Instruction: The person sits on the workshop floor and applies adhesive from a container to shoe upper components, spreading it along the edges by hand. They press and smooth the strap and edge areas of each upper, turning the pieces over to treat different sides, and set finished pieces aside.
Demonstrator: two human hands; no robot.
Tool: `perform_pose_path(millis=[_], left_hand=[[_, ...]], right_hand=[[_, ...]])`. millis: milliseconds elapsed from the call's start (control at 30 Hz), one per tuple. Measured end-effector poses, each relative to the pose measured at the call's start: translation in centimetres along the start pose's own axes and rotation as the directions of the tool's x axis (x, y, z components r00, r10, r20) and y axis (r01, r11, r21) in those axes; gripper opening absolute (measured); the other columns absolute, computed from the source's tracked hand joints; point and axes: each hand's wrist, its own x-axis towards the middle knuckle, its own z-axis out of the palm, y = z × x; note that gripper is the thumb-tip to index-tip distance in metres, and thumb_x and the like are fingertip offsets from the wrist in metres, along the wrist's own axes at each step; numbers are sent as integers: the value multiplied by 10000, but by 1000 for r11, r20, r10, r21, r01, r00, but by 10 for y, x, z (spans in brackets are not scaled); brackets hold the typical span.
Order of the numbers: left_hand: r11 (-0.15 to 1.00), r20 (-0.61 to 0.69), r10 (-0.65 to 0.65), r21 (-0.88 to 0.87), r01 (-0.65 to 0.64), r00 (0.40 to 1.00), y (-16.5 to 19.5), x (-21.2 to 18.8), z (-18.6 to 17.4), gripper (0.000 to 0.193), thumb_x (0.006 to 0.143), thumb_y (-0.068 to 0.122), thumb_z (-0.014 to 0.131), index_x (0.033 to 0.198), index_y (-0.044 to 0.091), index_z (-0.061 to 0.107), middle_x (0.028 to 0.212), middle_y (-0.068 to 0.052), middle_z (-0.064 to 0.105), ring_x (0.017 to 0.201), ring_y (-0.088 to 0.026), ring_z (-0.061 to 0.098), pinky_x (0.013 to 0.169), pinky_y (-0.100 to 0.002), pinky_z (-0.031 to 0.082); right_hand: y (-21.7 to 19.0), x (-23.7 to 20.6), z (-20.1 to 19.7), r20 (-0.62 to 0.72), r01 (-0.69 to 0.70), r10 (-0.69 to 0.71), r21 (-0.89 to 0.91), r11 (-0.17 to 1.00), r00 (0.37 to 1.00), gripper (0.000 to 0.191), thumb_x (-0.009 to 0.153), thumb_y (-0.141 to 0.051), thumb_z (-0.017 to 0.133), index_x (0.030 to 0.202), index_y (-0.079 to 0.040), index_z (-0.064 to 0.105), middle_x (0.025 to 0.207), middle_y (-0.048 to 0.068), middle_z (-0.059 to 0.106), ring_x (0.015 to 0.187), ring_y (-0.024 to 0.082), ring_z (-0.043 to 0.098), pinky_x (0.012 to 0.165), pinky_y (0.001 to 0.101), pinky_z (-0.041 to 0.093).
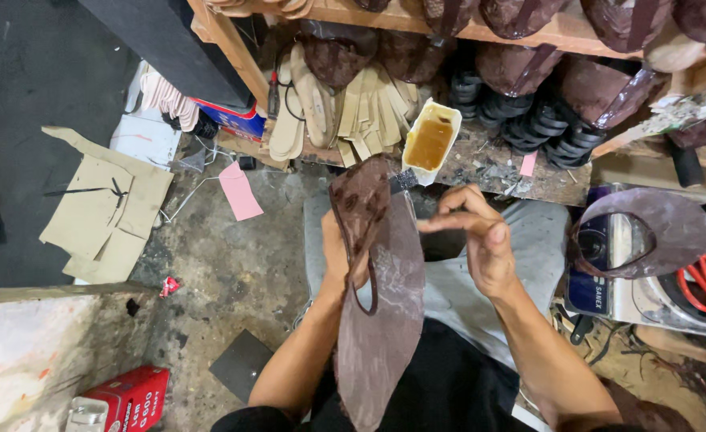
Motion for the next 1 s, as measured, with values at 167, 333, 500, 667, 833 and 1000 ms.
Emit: perform_pose_path(millis=[167,333,500,667,833,1000], left_hand=[[960,21,266,85,-267,964,0,0,-6,309,963,10,635,1263,-44,589,1167,-41,651,1042,-122,600,917,-273,484],[989,-63,85,-118,-92,994,12,13,-5,192,1005,87,661,1159,-29,666,1072,-13,723,954,-96,636,858,-269,528],[974,84,222,23,-225,971,22,10,5,231,979,109,702,1160,-27,655,1061,-10,699,948,-99,617,854,-271,526],[984,-169,119,-114,-140,978,24,29,-7,273,1019,163,683,1198,-41,653,1118,-56,701,1000,-124,628,890,-293,526],[813,-115,515,378,-443,849,13,32,-25,413,923,67,703,1286,-33,533,1194,-94,632,1105,-193,591,988,-340,492],[525,294,503,644,-557,813,-11,16,-21,410,940,-125,520,1349,-102,523,1331,-364,526,1163,-367,604,966,-365,504]], right_hand=[[-4,1,4,32,75,-70,-176,982,997,959,1070,-709,160,1081,19,784,997,109,609,1048,258,509,1063,430,350],[-18,-1,6,27,192,-191,-206,959,981,831,1110,-624,185,1052,-63,797,958,92,644,1055,272,528,1081,428,379],[-15,5,5,43,200,-198,-362,910,979,840,1108,-616,185,1120,-26,783,981,114,630,1028,282,545,1024,430,376],[-10,-11,7,65,216,-206,-278,936,976,732,1116,-569,271,1067,-64,799,987,103,645,1021,285,556,1023,463,387],[-12,-26,18,51,-183,176,272,945,983,593,1052,-411,504,1544,-81,503,1091,72,655,1016,161,581,948,348,458],[-4,-10,26,-20,-412,468,442,797,883,987,842,87,712,1655,-145,201,941,3,586,817,56,566,725,211,489]])
